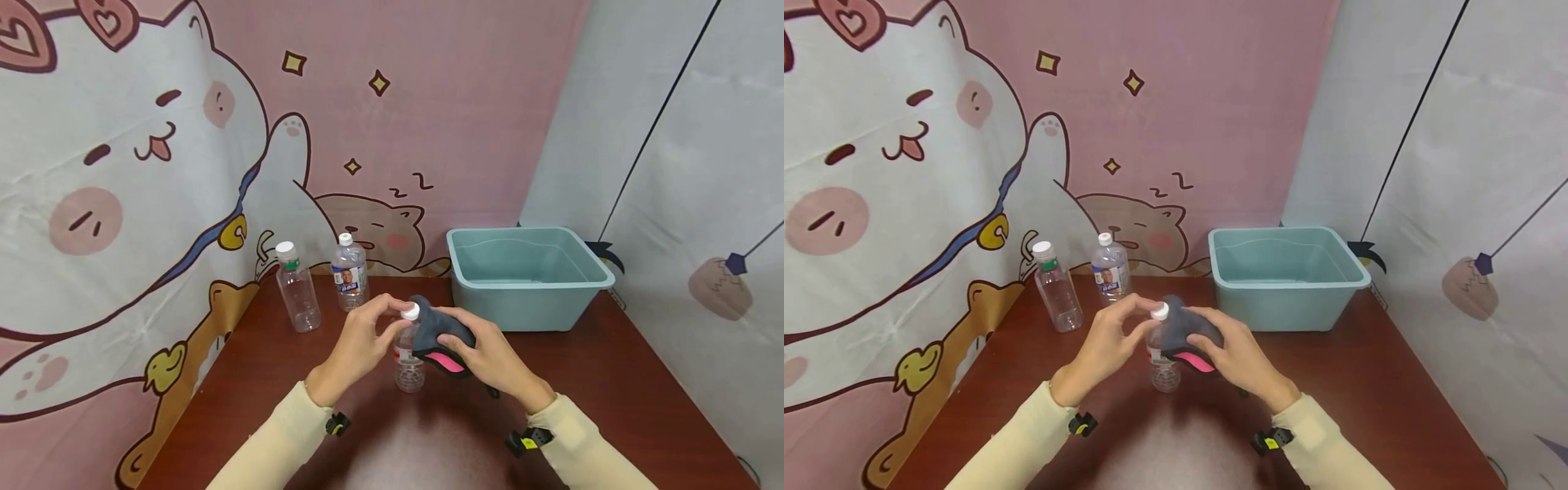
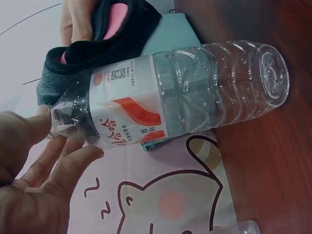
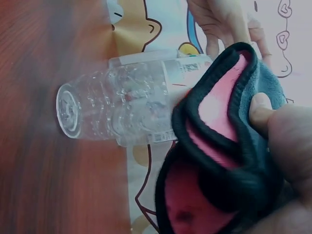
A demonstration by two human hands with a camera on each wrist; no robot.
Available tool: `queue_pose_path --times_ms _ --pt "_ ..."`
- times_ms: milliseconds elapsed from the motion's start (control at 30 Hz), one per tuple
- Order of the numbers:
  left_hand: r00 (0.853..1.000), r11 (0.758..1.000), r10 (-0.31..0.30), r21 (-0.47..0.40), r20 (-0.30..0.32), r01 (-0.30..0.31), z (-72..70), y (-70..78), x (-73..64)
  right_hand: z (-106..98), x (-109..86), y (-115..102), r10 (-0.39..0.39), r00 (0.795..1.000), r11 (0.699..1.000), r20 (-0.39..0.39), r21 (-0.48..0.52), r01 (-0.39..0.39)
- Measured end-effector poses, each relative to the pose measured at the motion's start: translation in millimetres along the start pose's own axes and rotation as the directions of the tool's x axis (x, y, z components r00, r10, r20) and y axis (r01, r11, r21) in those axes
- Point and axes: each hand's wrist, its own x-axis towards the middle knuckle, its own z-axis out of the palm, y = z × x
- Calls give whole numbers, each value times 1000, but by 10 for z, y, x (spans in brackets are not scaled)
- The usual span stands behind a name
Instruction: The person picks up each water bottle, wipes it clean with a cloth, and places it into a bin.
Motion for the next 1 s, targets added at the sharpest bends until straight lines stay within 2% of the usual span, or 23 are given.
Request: queue_pose_path --times_ms 233,367,500,700,833,1000 --pt "1000 1000 8 -6 10 -8 30 42 -9 115 -27 -64 -95 995 995 16 -39 95" --pt "1000 1000 27 -9 -5 -27 32 54 -5 173 -21 -132 -113 993 994 38 11 113" --pt "1000 1000 15 -18 -7 -15 35 60 4 219 9 -156 -121 992 992 44 41 119" --pt "1000 999 1 -32 1 -1 42 80 5 192 48 -195 -121 993 991 -7 -57 121" --pt "1000 999 -11 -34 4 11 42 86 -3 158 63 -203 -148 988 978 -32 -150 142" --pt "1000 999 -25 -37 14 26 38 84 -1 146 60 -169 -148 989 969 -29 -204 140"
